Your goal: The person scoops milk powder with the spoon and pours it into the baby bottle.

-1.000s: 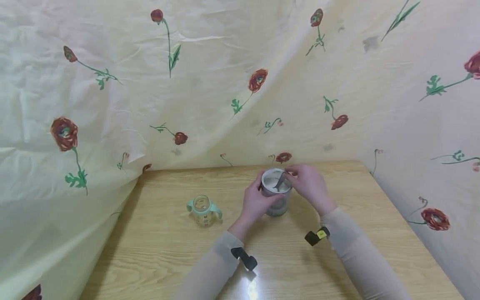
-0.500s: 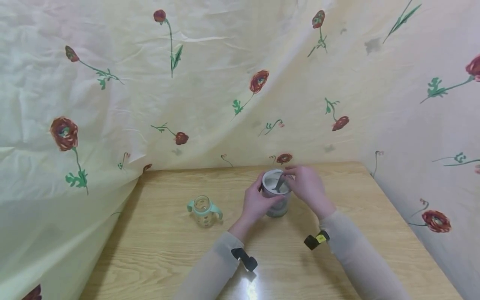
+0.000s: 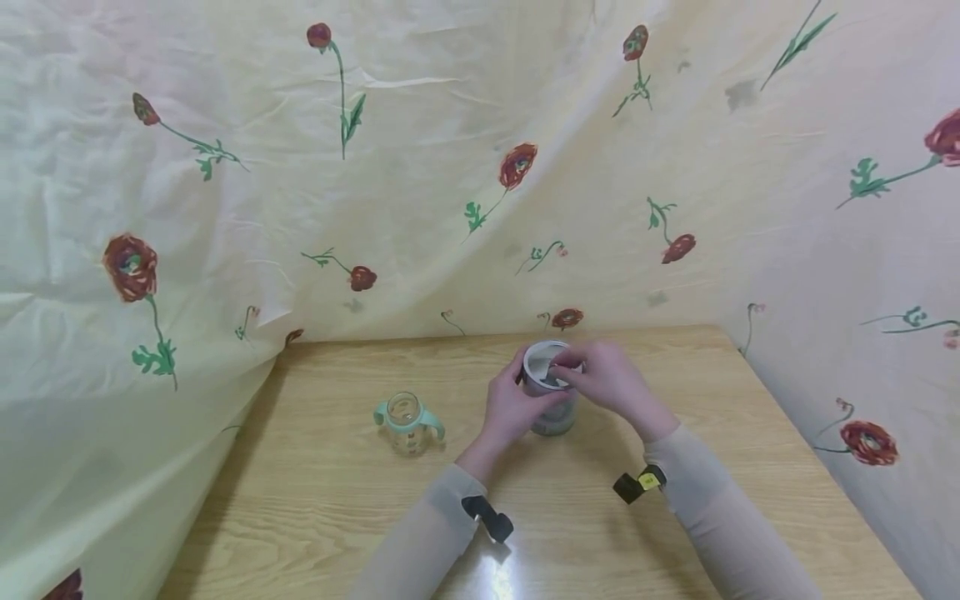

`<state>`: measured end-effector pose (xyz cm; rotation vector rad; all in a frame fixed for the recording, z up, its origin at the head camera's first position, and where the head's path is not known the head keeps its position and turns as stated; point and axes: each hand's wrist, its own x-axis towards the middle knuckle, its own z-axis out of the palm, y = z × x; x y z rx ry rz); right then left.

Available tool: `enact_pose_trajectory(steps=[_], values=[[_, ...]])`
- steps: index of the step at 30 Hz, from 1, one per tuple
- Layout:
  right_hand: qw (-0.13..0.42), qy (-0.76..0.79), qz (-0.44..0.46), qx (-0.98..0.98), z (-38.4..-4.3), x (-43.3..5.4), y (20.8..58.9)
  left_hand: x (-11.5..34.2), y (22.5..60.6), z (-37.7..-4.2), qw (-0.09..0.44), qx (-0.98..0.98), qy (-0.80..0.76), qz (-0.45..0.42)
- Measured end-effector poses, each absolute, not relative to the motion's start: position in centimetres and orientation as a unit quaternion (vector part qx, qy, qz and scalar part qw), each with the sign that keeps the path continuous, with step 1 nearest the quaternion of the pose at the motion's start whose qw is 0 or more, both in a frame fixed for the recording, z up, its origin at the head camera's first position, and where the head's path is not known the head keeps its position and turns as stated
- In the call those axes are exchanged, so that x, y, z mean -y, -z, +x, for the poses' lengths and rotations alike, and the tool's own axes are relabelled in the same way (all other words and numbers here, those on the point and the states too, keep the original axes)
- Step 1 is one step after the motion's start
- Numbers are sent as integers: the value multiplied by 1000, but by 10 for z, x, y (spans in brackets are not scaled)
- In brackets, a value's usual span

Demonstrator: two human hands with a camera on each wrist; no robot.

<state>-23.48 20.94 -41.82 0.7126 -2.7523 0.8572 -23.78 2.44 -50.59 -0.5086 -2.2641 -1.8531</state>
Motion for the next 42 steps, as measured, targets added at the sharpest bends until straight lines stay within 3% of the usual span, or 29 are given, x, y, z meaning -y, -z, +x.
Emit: enact_pose_trajectory(steps=[7,15,22,42], values=[[128,-257,236,928,-232,-207,420,-23,507,-239,84,765,615,-171],[200,-312,159,915,-220,-210,434,-22,508,-237,81,764,620,-160],[243,-340,171,892,-218,-212,441,-22,507,-238,88,761,619,-175],[270,-334,224,875,-215,-225,442,-22,513,-239,85,768,608,-182]])
